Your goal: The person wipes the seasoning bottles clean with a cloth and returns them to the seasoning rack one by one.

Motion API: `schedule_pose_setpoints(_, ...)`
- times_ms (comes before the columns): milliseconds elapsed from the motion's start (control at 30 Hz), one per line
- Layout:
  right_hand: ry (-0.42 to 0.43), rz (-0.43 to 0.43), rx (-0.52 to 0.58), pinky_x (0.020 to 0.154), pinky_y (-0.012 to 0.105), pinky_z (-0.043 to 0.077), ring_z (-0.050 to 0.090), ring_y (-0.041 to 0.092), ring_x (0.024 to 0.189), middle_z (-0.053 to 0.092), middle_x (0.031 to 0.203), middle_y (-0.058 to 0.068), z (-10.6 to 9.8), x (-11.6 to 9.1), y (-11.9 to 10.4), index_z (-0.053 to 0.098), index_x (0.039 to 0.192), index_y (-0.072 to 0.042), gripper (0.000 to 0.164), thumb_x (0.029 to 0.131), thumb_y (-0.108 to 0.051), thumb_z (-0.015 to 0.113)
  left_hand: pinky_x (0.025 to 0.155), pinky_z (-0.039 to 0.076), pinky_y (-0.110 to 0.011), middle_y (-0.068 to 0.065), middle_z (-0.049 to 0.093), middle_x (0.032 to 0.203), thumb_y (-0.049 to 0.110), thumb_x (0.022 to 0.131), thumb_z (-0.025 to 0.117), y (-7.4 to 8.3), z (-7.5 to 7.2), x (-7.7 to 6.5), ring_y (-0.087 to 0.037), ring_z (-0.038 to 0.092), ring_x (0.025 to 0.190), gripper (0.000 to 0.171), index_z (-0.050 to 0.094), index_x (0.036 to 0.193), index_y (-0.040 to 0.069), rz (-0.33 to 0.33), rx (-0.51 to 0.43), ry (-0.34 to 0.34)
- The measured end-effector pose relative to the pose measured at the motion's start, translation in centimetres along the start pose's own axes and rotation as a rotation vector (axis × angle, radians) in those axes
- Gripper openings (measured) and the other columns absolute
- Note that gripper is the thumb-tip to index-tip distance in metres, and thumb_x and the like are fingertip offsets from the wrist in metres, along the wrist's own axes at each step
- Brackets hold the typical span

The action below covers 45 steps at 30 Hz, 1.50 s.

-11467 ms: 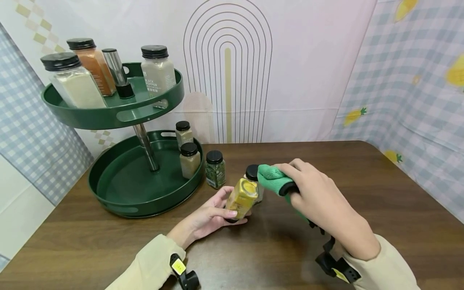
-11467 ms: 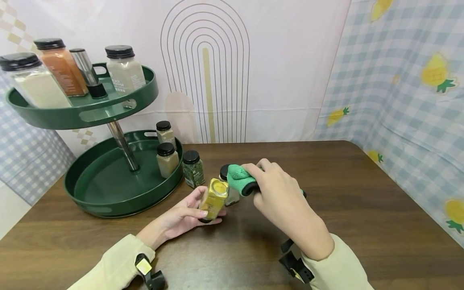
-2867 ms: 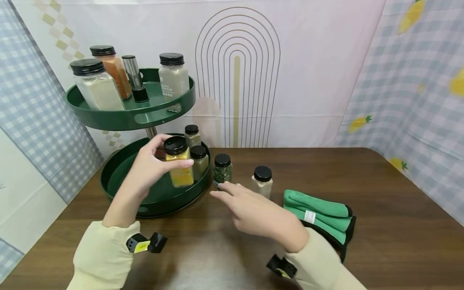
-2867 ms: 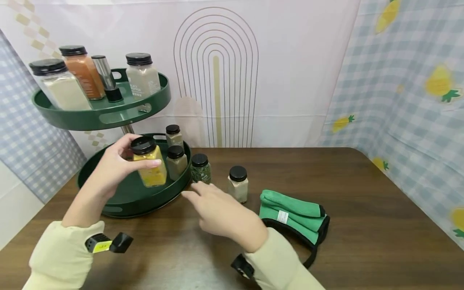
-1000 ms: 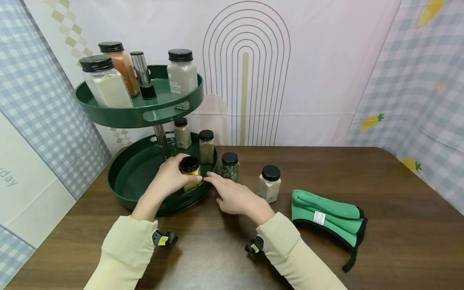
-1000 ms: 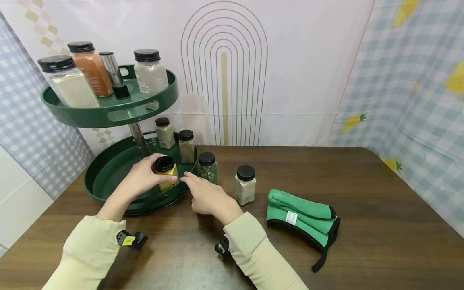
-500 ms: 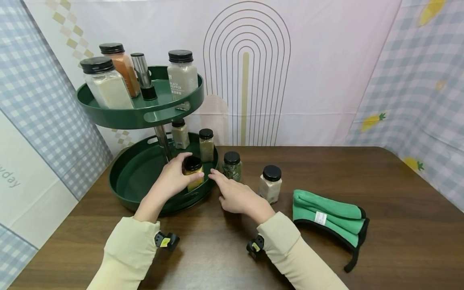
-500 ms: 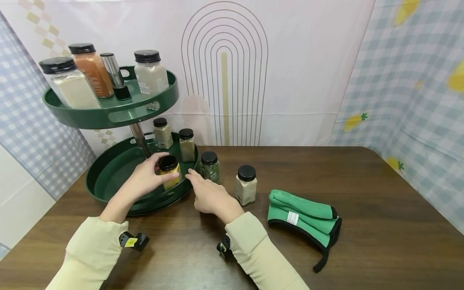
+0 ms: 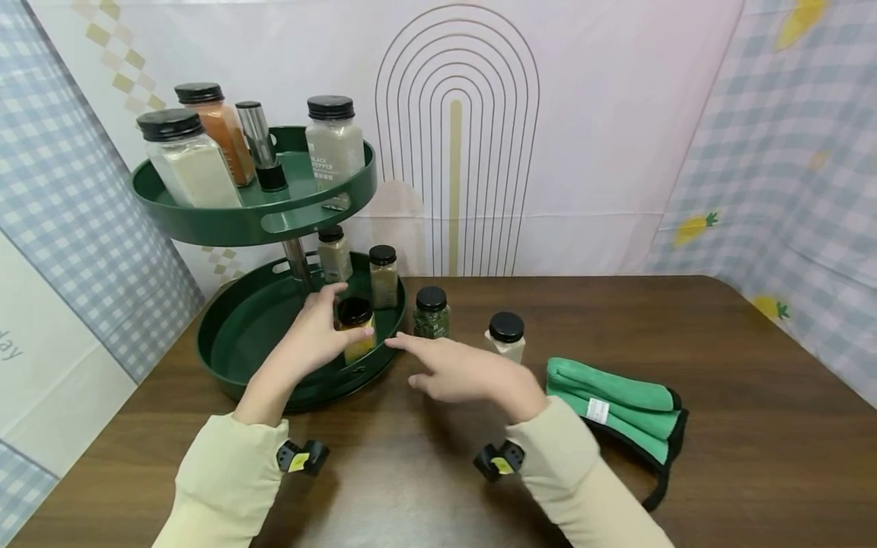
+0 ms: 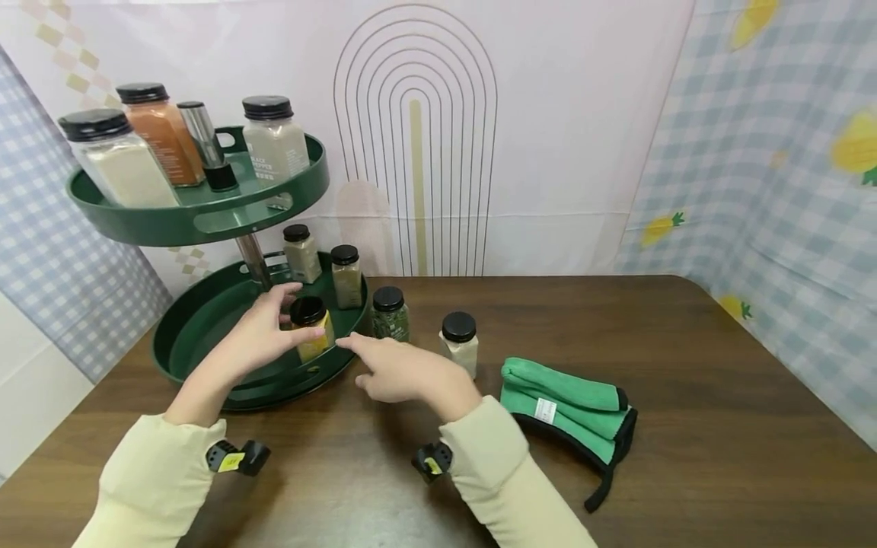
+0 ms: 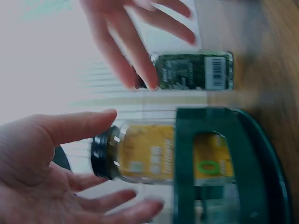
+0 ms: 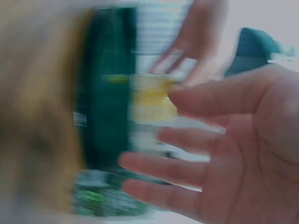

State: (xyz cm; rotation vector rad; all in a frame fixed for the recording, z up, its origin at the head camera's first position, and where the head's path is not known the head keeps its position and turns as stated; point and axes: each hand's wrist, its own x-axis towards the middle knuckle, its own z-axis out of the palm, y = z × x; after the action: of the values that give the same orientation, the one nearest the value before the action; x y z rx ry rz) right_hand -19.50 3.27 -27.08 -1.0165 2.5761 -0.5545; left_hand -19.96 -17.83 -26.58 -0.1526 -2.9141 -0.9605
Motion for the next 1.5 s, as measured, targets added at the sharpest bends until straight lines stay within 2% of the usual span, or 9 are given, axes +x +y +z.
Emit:
schedule_pose_setpoints(133, 0.059, -0.089, 0.002, 0.092, 0.036, 0.046, 0.058, 0.013, 0.105, 0.056, 0.128, 0.004, -2.6, -4.5, -0.1, 0.039, 0.140, -0.018, 0.044, 0.097, -0.018, 0.048, 0.103, 0.030, -0.055, -0.024, 0.027, 0.142, 0.024, 0.087, 0.065, 1.6, 0.2, -0.9, -0.040, 0.031, 0.129, 0.069, 0.029, 0.142, 0.006, 0.085, -0.043, 0.196)
schedule_pose_setpoints(233, 0.103, -0.113, -0.022, 0.089, 0.037, 0.048, 0.059, 0.012, 0.103, 0.060, 0.122, 0.001, -4.0, -7.8, 1.0, 0.044, 0.136, -0.013, 0.040, 0.097, -0.018, 0.049, 0.103, 0.032, -0.049, -0.016, 0.040, 0.135, 0.015, 0.085, 0.067, 3.2, 0.8, -1.5, -0.033, 0.036, 0.125, 0.055, 0.043, 0.133, 0.007, 0.235, -0.115, 0.343)
schedule_pose_setpoints(300, 0.129, -0.066, -0.067, 0.089, 0.040, 0.047, 0.059, 0.015, 0.105, 0.058, 0.124, 0.001, -4.4, -9.7, 2.2, 0.045, 0.134, -0.013, 0.040, 0.095, -0.021, 0.052, 0.101, 0.035, -0.045, -0.011, 0.047, 0.129, 0.013, 0.084, 0.068, 4.3, 1.3, -1.8, -0.028, 0.043, 0.120, 0.046, 0.050, 0.126, 0.008, 0.315, -0.157, 0.363)
schedule_pose_setpoints(433, 0.119, 0.132, -0.143, 0.093, 0.050, 0.041, 0.046, 0.033, 0.121, 0.047, 0.136, 0.011, -4.3, -12.5, 5.5, 0.041, 0.138, -0.011, 0.057, 0.089, -0.030, 0.063, 0.098, 0.043, -0.037, -0.008, 0.056, 0.120, 0.012, 0.084, 0.067, 6.1, 3.0, -1.8, -0.024, 0.052, 0.112, 0.038, 0.054, 0.119, 0.007, 0.357, -0.249, 0.215)
schedule_pose_setpoints(600, 0.001, 0.399, -0.161, 0.090, 0.060, 0.037, 0.029, 0.049, 0.127, 0.032, 0.143, 0.023, -2.9, -13.5, 9.0, 0.026, 0.145, -0.005, 0.093, 0.075, -0.042, 0.075, 0.099, 0.043, -0.039, -0.012, 0.055, 0.126, 0.015, 0.083, 0.069, 6.7, 6.1, -0.6, -0.028, 0.053, 0.116, 0.046, 0.049, 0.125, 0.008, 0.243, -0.339, -0.106)
schedule_pose_setpoints(800, -0.066, 0.451, -0.253, 0.088, 0.059, 0.037, 0.035, 0.048, 0.119, 0.036, 0.133, 0.024, -1.4, -12.5, 10.2, 0.027, 0.141, 0.000, 0.102, 0.067, -0.045, 0.080, 0.103, 0.038, -0.045, -0.018, 0.041, 0.141, 0.028, 0.081, 0.071, 6.6, 9.9, 0.9, -0.032, 0.042, 0.128, 0.072, 0.034, 0.140, 0.009, 0.073, -0.381, -0.414)
schedule_pose_setpoints(933, -0.024, 0.449, -0.330, 0.084, 0.057, 0.038, 0.039, 0.044, 0.111, 0.041, 0.122, 0.020, -0.9, -11.9, 10.6, 0.034, 0.136, 0.000, 0.096, 0.064, -0.039, 0.084, 0.107, 0.031, -0.047, -0.020, 0.036, 0.144, 0.021, 0.081, 0.071, 7.1, 11.9, 1.8, -0.032, 0.034, 0.133, 0.079, 0.025, 0.144, 0.006, 0.056, -0.511, -0.450)
schedule_pose_setpoints(1200, 0.048, 0.423, -0.377, 0.082, 0.055, 0.038, 0.042, 0.043, 0.109, 0.043, 0.120, 0.022, -0.6, -11.4, 11.5, 0.038, 0.131, 0.000, 0.070, 0.075, -0.019, 0.076, 0.099, 0.039, -0.044, -0.011, 0.051, 0.128, 0.018, 0.080, 0.072, 7.2, 15.0, 2.6, -0.028, 0.046, 0.122, 0.067, 0.037, 0.137, 0.010, 0.019, -0.657, -0.375)
schedule_pose_setpoints(1500, 0.131, 0.373, -0.359, 0.074, 0.051, 0.044, 0.048, 0.044, 0.105, 0.048, 0.119, 0.025, -0.7, -11.4, 12.7, 0.044, 0.130, -0.002, 0.058, 0.082, -0.022, 0.070, 0.105, 0.033, -0.044, -0.008, 0.055, 0.128, 0.023, 0.084, 0.069, 5.9, 16.0, 3.1, -0.023, 0.047, 0.122, 0.050, 0.048, 0.129, 0.014, -0.020, -0.758, -0.402)
